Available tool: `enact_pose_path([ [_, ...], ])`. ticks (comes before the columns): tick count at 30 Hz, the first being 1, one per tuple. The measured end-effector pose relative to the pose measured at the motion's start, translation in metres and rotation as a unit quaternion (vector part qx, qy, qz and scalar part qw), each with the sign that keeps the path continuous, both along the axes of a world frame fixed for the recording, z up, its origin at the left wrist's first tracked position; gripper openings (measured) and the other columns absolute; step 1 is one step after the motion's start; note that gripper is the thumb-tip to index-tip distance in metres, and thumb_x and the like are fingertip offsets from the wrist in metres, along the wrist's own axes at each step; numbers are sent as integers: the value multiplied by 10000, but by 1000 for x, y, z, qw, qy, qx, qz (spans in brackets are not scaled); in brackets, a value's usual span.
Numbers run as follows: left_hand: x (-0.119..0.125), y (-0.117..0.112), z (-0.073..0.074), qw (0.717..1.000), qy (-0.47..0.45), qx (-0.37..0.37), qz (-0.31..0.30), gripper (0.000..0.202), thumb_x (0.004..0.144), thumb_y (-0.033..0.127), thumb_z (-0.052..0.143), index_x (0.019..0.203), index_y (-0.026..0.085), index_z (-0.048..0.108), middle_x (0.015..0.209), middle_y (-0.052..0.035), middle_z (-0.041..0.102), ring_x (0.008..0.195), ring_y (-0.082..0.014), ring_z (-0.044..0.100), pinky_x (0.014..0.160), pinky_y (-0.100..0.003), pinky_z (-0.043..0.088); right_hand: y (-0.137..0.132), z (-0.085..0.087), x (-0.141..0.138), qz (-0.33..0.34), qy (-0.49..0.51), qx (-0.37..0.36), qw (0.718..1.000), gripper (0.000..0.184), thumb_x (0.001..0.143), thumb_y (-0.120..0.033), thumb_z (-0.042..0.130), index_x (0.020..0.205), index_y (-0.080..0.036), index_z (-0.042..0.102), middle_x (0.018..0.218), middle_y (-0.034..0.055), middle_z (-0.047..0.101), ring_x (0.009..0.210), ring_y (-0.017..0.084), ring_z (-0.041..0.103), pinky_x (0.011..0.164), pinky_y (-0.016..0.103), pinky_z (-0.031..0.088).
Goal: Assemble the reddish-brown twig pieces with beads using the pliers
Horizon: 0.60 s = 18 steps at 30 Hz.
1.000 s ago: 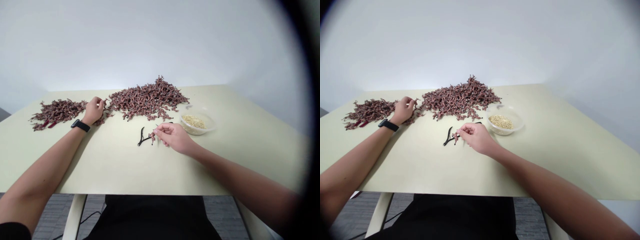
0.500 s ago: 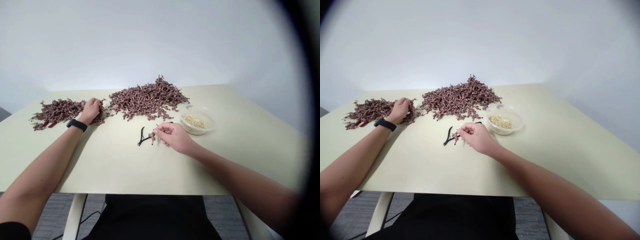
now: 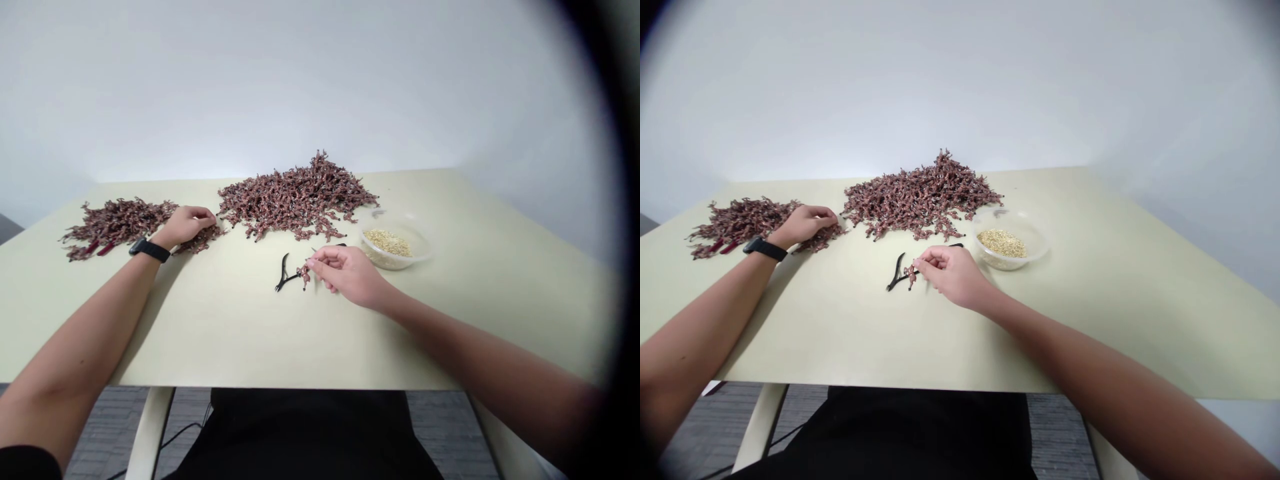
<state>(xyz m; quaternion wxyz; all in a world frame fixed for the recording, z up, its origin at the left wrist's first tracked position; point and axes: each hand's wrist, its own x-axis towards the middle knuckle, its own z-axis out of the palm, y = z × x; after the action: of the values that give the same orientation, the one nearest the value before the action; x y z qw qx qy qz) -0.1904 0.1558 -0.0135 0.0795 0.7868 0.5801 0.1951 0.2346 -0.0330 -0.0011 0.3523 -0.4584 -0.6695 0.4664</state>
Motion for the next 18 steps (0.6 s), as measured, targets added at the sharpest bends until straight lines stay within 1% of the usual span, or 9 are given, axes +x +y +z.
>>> enact_pose_path([
  [3,12,-4,1,1000,-1,23,10,356,840,506,603,1016,238,757,1069,-66,759,867,-234,649,845,-351,495,0,0,0,-2,-1,1,1000,358,909,-541,642,846,-190,669,629,-14,571,534,108,521,492,239,425],
  [6,24,-9,3,999,13,50,-15,403,874,527,594,1106,238,752,1174,-89,721,957,-254,641,847,-361,497,0,1,0,-2,-4,2,1000,344,920,-524,631,847,-191,671,626,-13,576,526,107,520,492,240,419],
  [9,32,-10,4,996,42,62,-48,453,868,579,611,1116,229,754,1147,-105,708,1047,-288,611,898,-390,484,0,2,0,-3,-9,3,1000,344,919,-522,629,844,-189,671,635,-8,594,523,107,524,496,242,418],
  [11,32,-10,4,995,57,59,-53,431,864,576,614,1062,221,757,1104,-107,705,1031,-291,608,911,-403,478,0,1,0,-3,-7,5,1000,346,918,-522,630,843,-187,672,646,-4,600,527,107,528,499,241,417],
  [14,32,-10,3,994,72,67,-45,351,856,517,612,960,209,745,1055,-108,698,1001,-289,607,921,-413,472,0,0,0,-2,-8,5,1000,340,919,-517,631,848,-187,674,641,-4,598,529,109,528,499,243,416],
  [16,33,-13,4,993,73,79,-57,340,849,471,609,1025,209,735,1072,-109,695,1016,-293,604,936,-417,469,1,-1,1,-2,-12,7,1000,331,922,-508,631,848,-188,674,630,-4,596,530,110,525,500,244,412],
  [18,37,-17,6,990,68,84,-92,378,860,437,589,1142,222,718,1144,-104,686,1070,-295,596,972,-418,460,1,-1,1,-3,-12,10,1000,322,925,-497,633,845,-188,672,631,-4,595,531,108,524,498,243,409],
])
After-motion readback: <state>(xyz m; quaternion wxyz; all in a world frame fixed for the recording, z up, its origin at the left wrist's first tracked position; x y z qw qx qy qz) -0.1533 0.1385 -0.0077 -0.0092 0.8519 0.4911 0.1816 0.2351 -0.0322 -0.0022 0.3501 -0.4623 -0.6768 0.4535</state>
